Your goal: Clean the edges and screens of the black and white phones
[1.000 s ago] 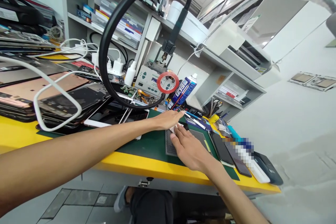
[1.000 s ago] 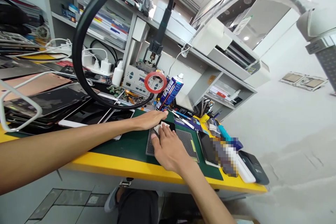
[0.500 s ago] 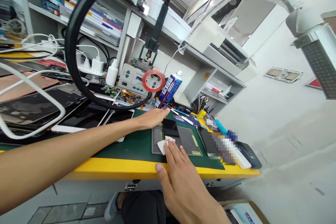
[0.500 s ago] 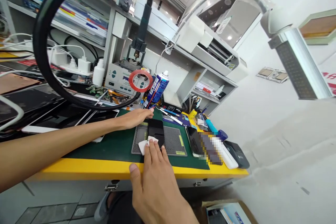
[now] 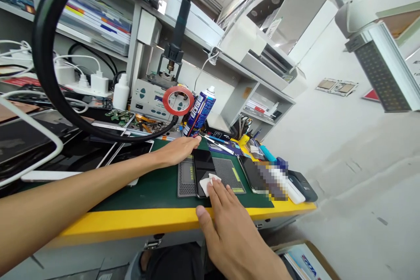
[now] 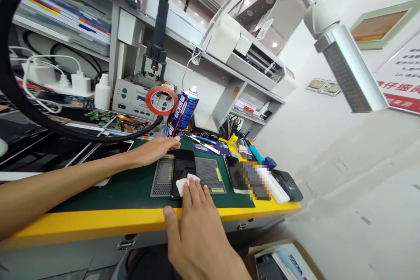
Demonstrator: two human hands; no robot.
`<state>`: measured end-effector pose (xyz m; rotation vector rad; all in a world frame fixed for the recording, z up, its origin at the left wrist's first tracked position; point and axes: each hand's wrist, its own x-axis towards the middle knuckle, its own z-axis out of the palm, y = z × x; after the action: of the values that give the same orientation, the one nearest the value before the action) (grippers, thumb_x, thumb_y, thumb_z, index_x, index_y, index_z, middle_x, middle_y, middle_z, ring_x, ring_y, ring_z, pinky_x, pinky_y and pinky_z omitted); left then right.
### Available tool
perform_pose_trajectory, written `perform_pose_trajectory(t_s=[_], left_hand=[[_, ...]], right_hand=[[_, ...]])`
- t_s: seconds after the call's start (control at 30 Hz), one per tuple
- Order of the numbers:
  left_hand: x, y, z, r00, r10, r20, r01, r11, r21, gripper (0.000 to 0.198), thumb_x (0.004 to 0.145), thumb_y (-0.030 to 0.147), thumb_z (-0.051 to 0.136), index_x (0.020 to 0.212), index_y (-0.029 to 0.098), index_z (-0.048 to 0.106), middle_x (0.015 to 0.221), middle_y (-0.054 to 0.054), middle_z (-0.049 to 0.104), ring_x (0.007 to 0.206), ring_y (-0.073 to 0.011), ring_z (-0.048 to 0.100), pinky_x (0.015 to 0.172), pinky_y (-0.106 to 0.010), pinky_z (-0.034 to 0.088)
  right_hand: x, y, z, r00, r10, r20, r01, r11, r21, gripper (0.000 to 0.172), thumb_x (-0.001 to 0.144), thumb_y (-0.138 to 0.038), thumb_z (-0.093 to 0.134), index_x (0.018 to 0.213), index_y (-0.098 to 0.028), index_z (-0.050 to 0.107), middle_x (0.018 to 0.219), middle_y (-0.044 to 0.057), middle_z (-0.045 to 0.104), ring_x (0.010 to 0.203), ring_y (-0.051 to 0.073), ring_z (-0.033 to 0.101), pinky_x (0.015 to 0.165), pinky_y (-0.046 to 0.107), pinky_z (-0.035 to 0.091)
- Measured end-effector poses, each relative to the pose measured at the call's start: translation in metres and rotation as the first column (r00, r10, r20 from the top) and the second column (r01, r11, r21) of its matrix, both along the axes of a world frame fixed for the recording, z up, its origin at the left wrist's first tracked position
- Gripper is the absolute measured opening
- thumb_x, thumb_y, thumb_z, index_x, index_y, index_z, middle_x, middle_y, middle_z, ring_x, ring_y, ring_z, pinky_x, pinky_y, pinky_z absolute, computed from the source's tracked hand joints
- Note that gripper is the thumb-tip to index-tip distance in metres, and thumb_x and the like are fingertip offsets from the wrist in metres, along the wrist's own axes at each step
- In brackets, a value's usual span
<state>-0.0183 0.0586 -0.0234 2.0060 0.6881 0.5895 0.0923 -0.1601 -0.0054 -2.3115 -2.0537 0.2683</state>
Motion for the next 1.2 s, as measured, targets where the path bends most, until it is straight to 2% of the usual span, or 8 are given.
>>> perform_pose_trajectory(t_s=[0.27,0.47,0.7,0.93,1.1,1.2], left_hand=[[-0.001,-0.001,0.000,1.000,0.003,0.011,-0.002,1.000,-0.023,0.075,0.091,0.071,0.024,0.124,0.016,0.064,0.130,-0.010,0.064,0.120,-0.0286,0.057,0.099,-0.033,0.042],[0.002,0.004,-0.006,0.999,0.005,0.037,-0.004,0.999,-0.032,0.072,0.091,0.072,0.026,0.117,0.017,0.065,0.128,-0.009,0.065,0.118,-0.0291,0.058,0.099,-0.032,0.041],[0.002,0.001,-0.005,0.999,0.010,0.043,-0.010,1.000,0.007,0.070,0.093,0.069,0.023,0.109,0.015,0.066,0.120,-0.011,0.067,0.109,-0.0285,0.061,0.097,-0.036,0.041],[0.002,-0.007,0.003,0.999,0.035,0.022,-0.037,0.997,0.071,0.068,0.095,0.064,0.019,0.098,0.015,0.065,0.108,-0.011,0.070,0.102,-0.0270,0.061,0.096,-0.037,0.041],[-0.001,-0.010,0.006,0.998,0.058,-0.007,-0.057,0.995,0.087,0.069,0.095,0.065,0.017,0.100,0.016,0.066,0.109,-0.012,0.069,0.103,-0.0271,0.061,0.094,-0.036,0.043],[-0.001,-0.009,0.004,0.997,0.072,-0.016,-0.071,0.994,0.085,0.071,0.094,0.066,0.018,0.101,0.016,0.067,0.110,-0.013,0.069,0.105,-0.0285,0.060,0.094,-0.038,0.043]], right_hand=[[0.011,0.045,0.005,1.000,0.027,0.004,-0.027,0.999,0.037,0.079,0.099,-0.060,0.016,0.152,-0.003,0.030,0.159,0.018,0.023,0.149,0.028,0.017,0.121,0.043,0.015],[0.017,0.079,0.010,0.999,0.026,-0.036,-0.026,1.000,0.006,0.084,0.098,-0.063,0.017,0.152,-0.001,0.029,0.159,0.019,0.023,0.148,0.030,0.017,0.120,0.044,0.015],[0.019,0.106,0.011,0.998,0.028,-0.050,-0.027,0.999,0.019,0.087,0.096,-0.066,0.018,0.151,0.001,0.028,0.158,0.022,0.023,0.148,0.033,0.018,0.119,0.046,0.015],[0.020,0.111,0.005,0.997,0.022,-0.070,-0.019,0.998,0.053,0.084,0.096,-0.063,0.023,0.151,0.000,0.028,0.158,0.019,0.024,0.148,0.031,0.017,0.120,0.045,0.015],[0.014,0.097,0.009,0.997,-0.019,-0.081,0.020,1.000,0.012,0.083,0.094,-0.064,0.026,0.153,-0.006,0.025,0.160,0.013,0.018,0.148,0.029,0.014,0.121,0.046,0.016],[0.011,0.086,0.009,0.997,-0.011,-0.079,0.012,1.000,0.004,0.079,0.093,-0.060,0.030,0.151,-0.007,0.029,0.158,0.011,0.019,0.147,0.029,0.015,0.121,0.046,0.018]])
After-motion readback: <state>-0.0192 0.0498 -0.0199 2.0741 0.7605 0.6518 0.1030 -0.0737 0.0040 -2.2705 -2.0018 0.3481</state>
